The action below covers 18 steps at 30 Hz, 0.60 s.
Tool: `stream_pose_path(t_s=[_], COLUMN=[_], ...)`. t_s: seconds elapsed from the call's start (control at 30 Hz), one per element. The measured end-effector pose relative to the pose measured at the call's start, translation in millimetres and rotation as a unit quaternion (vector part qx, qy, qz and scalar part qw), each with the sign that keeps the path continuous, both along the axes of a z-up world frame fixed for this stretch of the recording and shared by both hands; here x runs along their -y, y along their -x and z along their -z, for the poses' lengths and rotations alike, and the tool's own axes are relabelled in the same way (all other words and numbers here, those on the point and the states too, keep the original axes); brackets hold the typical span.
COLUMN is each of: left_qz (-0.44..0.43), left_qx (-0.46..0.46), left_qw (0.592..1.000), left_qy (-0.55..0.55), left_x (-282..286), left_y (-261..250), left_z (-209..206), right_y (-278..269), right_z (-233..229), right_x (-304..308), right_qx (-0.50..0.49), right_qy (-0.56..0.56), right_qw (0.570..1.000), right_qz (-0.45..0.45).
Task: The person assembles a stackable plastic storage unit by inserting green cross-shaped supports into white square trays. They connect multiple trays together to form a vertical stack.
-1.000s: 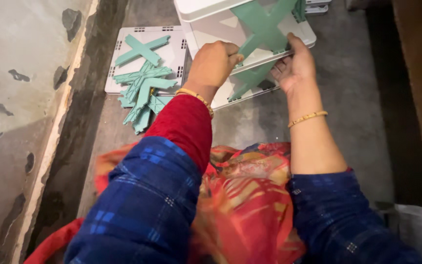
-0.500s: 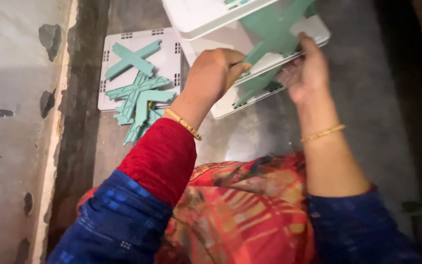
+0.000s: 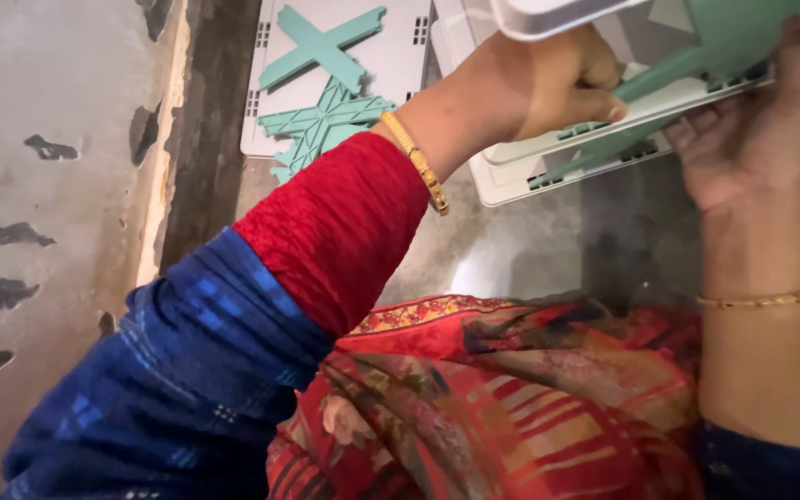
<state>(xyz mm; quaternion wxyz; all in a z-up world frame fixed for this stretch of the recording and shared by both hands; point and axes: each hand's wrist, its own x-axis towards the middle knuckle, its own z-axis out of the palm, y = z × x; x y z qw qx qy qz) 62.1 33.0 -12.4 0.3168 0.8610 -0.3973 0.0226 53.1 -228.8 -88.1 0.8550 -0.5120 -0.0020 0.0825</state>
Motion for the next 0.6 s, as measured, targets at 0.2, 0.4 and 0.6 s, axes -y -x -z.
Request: stream_pose_path(t_s=[0.2, 0.4, 0.6], left_qz=[-0.017, -0.028, -0.084], left_qx=[-0.039, -0.013, -0.006], left_qw=[0.999, 1.000, 0.996], left_qy=[0.011, -0.005, -0.008], left_x=[3, 3, 9], left_y=[0, 5, 17], left_z=[1, -1, -6], right_y=[-5, 1, 8], right_z=[9, -4, -18], right_x=[4, 6, -4], right_qx=[0.004, -0.016, -0.021], right_qy=[0.002, 0.005, -0.007], right_qw=[1.000, 1.000, 1.000], right_qz=[0.004, -0.013, -0.009])
